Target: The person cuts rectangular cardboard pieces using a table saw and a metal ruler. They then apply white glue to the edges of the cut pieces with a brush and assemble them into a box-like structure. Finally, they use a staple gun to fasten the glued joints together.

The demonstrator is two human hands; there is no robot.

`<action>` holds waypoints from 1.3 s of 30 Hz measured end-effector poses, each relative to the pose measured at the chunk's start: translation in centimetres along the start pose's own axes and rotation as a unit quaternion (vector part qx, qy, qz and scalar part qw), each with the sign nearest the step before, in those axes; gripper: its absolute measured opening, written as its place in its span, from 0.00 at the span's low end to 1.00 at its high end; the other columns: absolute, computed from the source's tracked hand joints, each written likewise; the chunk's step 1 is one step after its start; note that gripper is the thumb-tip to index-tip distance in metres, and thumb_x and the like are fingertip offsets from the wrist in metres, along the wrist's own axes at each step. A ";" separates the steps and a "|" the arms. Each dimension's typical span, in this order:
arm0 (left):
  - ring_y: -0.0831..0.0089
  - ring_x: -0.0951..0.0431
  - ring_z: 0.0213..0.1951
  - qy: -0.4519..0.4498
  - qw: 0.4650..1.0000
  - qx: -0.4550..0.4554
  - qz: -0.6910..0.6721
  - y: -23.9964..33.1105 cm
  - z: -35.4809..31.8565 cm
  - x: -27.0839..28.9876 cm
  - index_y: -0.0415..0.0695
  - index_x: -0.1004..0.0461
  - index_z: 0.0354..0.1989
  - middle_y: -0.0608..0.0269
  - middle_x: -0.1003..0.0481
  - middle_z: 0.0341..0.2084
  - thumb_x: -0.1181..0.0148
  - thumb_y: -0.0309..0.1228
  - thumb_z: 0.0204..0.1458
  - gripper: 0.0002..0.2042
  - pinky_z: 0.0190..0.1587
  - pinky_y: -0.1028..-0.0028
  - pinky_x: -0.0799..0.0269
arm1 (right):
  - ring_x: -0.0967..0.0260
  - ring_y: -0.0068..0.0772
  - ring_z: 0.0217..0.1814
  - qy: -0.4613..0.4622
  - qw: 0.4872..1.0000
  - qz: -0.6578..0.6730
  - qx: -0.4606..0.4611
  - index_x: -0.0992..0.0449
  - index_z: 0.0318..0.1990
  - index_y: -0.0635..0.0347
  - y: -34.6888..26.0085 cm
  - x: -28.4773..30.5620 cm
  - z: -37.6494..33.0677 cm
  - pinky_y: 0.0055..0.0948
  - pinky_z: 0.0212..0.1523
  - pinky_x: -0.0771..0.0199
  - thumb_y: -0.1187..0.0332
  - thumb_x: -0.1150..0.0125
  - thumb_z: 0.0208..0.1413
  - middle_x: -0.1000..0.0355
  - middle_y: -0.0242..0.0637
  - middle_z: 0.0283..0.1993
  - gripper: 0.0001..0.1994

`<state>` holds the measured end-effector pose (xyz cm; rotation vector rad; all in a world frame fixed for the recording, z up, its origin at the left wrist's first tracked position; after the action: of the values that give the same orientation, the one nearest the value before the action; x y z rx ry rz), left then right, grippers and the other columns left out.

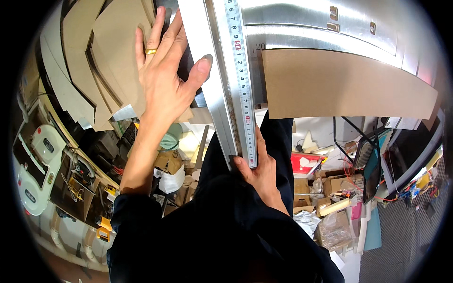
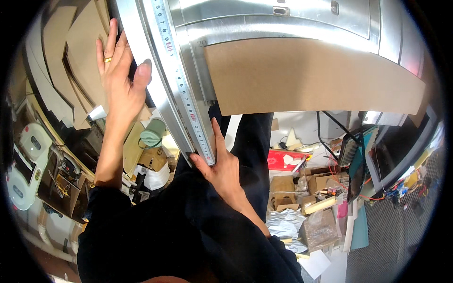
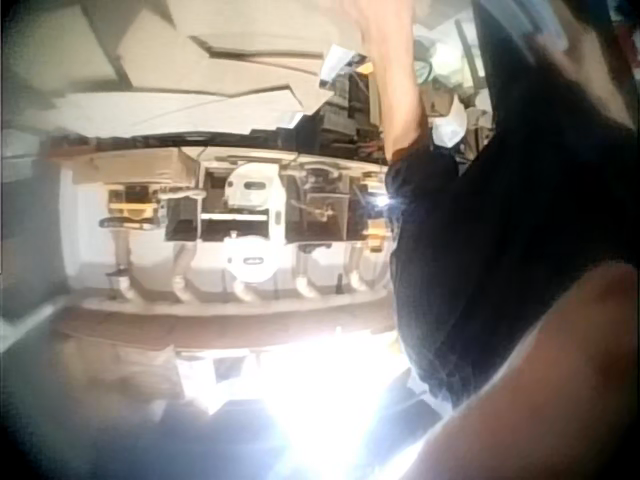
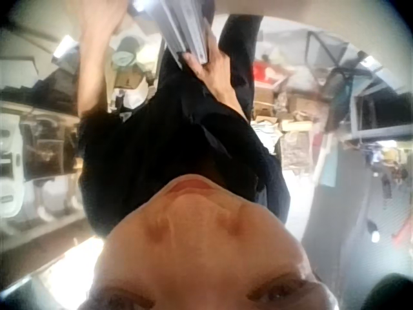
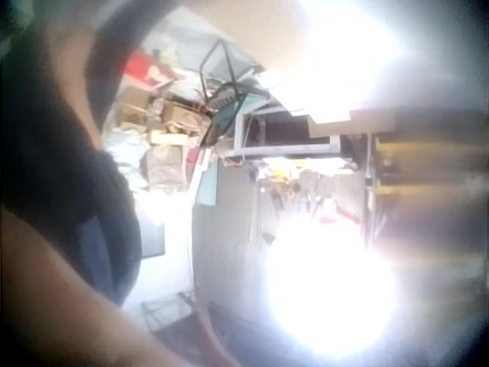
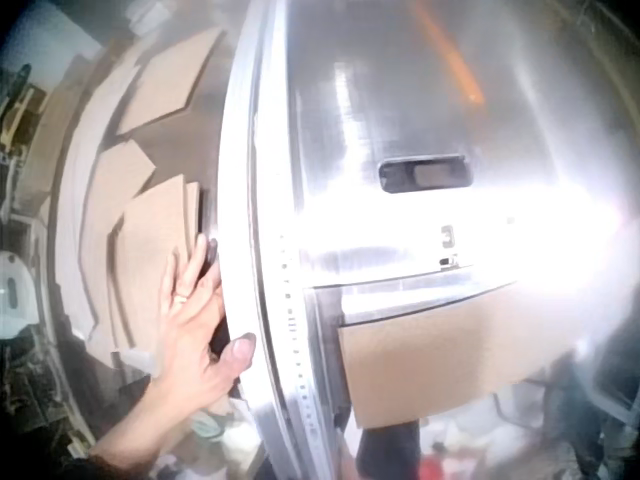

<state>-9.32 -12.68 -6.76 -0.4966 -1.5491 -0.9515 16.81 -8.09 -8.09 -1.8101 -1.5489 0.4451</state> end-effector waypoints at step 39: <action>0.62 0.46 0.69 -0.005 1.000 0.010 0.018 0.0 -0.2 0.1 0.40 0.32 0.60 0.52 0.35 0.61 0.62 0.59 0.59 0.35 0.70 0.53 0.68 | 0.40 0.49 0.54 -0.013 0.995 0.098 -0.024 0.43 0.60 0.68 0.6 -0.1 0.3 0.40 0.56 0.37 0.51 0.35 0.51 0.39 0.51 0.51 0.37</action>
<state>-9.23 -12.81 -6.70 -0.5140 -1.5513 -0.9075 17.06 -8.14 -8.76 -2.0094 -1.4165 0.5305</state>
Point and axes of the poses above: each hand's wrist, its own z-axis towards the middle knuckle, its own x-axis out of the back of the hand, y = z × x, the point moved 5 cm from there along z, towards the middle knuckle
